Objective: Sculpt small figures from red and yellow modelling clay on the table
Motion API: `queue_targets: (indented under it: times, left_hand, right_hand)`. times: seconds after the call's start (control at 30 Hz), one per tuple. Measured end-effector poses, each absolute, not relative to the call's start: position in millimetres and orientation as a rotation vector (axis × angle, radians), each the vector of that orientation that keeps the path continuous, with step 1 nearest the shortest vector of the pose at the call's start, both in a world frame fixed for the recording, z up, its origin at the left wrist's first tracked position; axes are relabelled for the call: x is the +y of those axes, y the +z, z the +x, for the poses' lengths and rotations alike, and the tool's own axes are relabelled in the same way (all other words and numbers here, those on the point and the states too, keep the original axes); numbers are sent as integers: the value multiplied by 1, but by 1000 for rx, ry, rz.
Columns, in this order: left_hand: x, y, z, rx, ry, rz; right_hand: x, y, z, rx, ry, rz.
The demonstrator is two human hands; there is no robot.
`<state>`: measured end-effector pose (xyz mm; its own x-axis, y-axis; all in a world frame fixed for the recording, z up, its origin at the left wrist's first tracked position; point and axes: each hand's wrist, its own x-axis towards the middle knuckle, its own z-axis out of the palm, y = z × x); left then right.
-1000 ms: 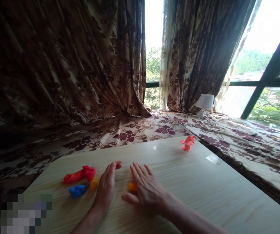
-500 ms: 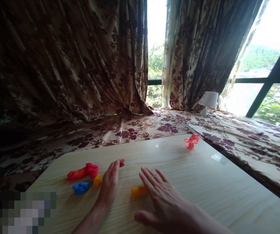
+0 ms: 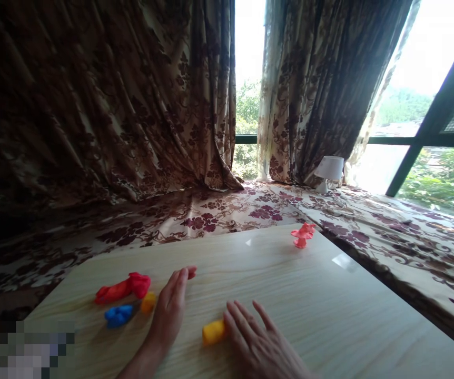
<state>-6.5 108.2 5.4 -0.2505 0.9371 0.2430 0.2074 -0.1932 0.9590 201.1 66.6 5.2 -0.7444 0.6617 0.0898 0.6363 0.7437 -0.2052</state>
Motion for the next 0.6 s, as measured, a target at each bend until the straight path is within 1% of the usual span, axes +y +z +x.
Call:
queue_targets:
  times: [0.1, 0.2, 0.27, 0.33, 0.4, 0.47, 0.53, 0.6]
  left_hand:
    - [109, 4, -6, 1424, 1497, 1389]
    - [109, 3, -7, 1441, 1487, 1398]
    - [109, 4, -7, 1448, 1471, 1404]
    - [109, 3, -7, 1444, 1469, 1405]
    - [109, 3, -6, 1435, 1474, 1400]
    - [110, 3, -5, 1423, 1480, 1397]
    - [110, 3, -5, 1421, 1477, 1398]
    - [110, 3, -6, 1430, 1472, 1402]
  right_hand:
    - [66, 5, 201, -2782, 241, -1027]
    - [79, 18, 189, -2732, 365, -1216]
    - [82, 22, 185, -2713, 392, -1276]
    - [75, 16, 191, -2746, 307, -1172]
    - [63, 3, 201, -2787, 128, -979]
    - [55, -7, 209, -2770, -48, -892]
    - [58, -7, 207, -2769, -54, -915]
    - [73, 1, 197, -2774, 92, -1049]
